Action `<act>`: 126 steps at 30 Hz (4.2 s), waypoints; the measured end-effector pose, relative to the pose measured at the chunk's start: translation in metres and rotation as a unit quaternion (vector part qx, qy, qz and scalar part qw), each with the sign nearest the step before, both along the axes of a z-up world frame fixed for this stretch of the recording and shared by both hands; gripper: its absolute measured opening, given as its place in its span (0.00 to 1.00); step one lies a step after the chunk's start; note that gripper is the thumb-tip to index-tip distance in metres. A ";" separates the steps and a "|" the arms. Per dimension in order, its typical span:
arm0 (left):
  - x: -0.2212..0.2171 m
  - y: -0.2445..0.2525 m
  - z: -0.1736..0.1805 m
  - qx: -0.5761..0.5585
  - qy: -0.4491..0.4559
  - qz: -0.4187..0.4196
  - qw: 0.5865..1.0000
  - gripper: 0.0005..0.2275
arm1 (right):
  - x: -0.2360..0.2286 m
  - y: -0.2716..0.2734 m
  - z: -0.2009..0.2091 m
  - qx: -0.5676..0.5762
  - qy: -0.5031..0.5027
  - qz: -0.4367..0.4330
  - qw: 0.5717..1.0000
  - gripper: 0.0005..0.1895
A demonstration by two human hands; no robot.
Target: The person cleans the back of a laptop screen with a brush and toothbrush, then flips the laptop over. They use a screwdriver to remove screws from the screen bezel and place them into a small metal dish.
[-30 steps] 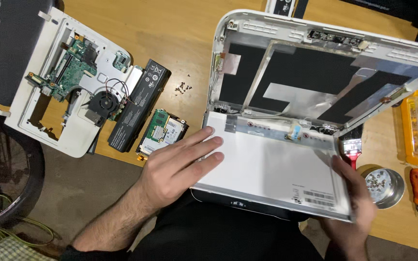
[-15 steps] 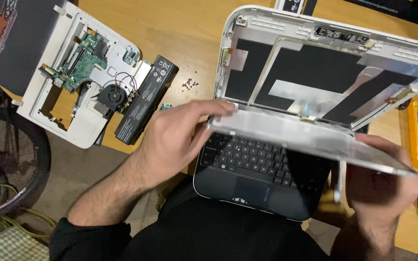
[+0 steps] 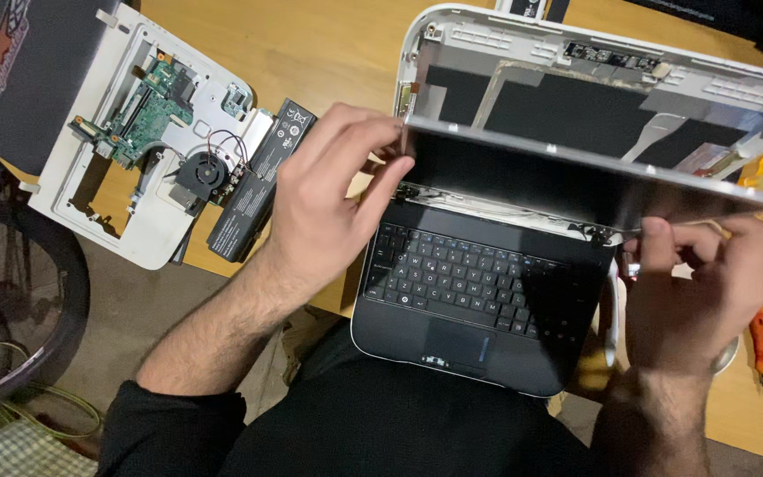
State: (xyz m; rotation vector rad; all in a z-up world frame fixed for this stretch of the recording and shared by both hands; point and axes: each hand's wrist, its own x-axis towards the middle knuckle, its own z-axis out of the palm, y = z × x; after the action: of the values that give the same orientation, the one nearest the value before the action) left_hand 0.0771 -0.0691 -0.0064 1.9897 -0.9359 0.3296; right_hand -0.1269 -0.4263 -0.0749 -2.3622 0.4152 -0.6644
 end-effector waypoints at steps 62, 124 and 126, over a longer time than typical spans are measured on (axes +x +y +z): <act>-0.181 0.066 -0.058 -0.039 0.534 0.001 0.845 0.30 | -0.153 0.043 -0.049 0.318 0.219 0.062 0.920 0.50; -0.139 0.028 -0.041 0.171 0.005 -0.040 0.984 0.13 | -0.034 0.090 0.001 -0.198 0.251 0.369 0.873 0.65; -0.129 0.003 -0.049 0.134 -0.021 -0.101 0.986 0.19 | -0.038 0.088 -0.002 -0.198 0.235 0.364 0.879 0.66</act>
State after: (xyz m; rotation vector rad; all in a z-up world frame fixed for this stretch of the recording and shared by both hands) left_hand -0.0520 -0.0661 -0.0556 2.1116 -1.2521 0.1387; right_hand -0.1645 -0.3382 -0.0772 -2.7757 -0.4666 0.2135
